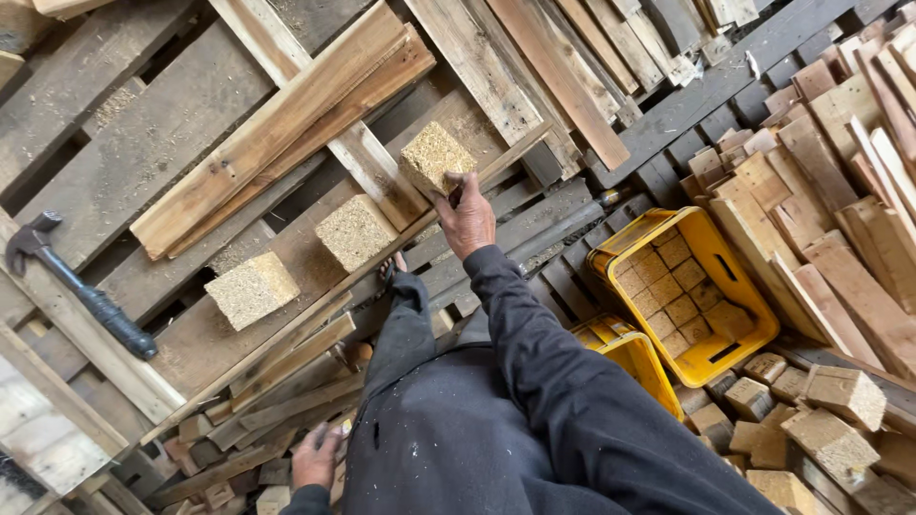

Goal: The person assembles wooden pallets by placing small wooden blocks and planks, then hammering nails to secure them. They repeatedly pick up blocks and planks, position them on the pallet frame, and drive nails with a hammer.

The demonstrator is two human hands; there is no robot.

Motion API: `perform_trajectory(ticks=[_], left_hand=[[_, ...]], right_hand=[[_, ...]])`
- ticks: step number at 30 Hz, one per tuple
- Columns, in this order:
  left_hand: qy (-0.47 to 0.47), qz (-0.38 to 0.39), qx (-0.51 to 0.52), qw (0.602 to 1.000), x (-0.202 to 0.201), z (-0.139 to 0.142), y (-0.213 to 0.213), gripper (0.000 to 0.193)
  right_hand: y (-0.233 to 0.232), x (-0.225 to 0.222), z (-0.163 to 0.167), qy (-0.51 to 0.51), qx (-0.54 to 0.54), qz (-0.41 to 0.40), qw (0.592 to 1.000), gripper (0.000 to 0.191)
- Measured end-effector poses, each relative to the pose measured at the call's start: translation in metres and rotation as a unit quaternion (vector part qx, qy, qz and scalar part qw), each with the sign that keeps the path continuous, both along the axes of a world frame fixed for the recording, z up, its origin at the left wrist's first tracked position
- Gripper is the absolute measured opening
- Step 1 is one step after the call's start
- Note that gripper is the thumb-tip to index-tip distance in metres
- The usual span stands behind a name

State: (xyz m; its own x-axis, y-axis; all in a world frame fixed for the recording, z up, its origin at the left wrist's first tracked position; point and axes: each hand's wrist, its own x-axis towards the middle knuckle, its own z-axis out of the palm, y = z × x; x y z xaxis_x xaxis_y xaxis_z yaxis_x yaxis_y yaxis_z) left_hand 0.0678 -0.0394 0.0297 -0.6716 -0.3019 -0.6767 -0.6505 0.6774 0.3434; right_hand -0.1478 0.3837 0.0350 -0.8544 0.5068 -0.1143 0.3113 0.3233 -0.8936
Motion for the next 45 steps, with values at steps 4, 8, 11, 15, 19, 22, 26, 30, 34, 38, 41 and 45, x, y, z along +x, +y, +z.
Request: perform_trajectory(ticks=[4,8,11,15,19,22,26,30,34,38,41,45], left_hand=[[0.050,-0.011,0.036,0.998,-0.028,-0.003,-0.032,0.061],[0.143,-0.009,0.096,0.985,-0.064,-0.015,-0.014,0.053],[0.241,0.027,0.171,0.955,-0.070,-0.007,-0.012,0.046],[0.328,0.050,0.065,0.941,-0.100,0.012,-0.030,0.049],[0.316,0.001,-0.038,0.948,-0.144,0.046,-0.069,0.091],[0.276,-0.126,-0.098,0.948,-0.184,0.056,-0.094,0.106],[0.238,-0.402,-0.329,0.821,-0.272,0.043,-0.076,0.114],[0.084,-0.343,-0.106,0.930,-0.318,0.058,-0.085,0.108],[-0.068,0.021,0.266,0.961,-0.333,0.069,-0.112,0.106],[-0.004,-0.072,0.262,0.962,-0.339,0.052,-0.125,0.103],[0.014,-0.136,0.242,0.961,-0.341,0.040,-0.125,0.109],[0.056,-0.332,0.044,0.941,-0.325,0.037,-0.116,0.117]], right_hand=[[-0.013,-0.021,0.019,0.107,0.009,-0.007,0.994,0.043],[0.029,-0.052,0.029,-0.003,-0.348,-0.153,0.925,0.059],[0.025,-0.038,0.026,0.035,-0.366,-0.089,0.926,0.062],[-0.011,-0.015,0.009,-0.052,-0.290,-0.070,0.953,0.060],[-0.037,-0.018,0.042,-0.168,0.180,0.051,0.968,0.070],[-0.043,-0.046,0.059,-0.127,0.352,0.143,0.916,0.097],[-0.048,-0.085,0.042,-0.230,0.350,0.353,0.837,0.125],[-0.053,-0.093,0.019,-0.190,0.381,0.347,0.836,0.125],[-0.052,-0.091,0.010,-0.216,0.398,0.325,0.830,0.125],[-0.054,-0.094,0.007,-0.214,0.406,0.324,0.828,0.127],[-0.059,-0.095,0.007,-0.192,0.403,0.328,0.833,0.125],[-0.061,-0.092,0.012,-0.192,0.406,0.341,0.826,0.117]])
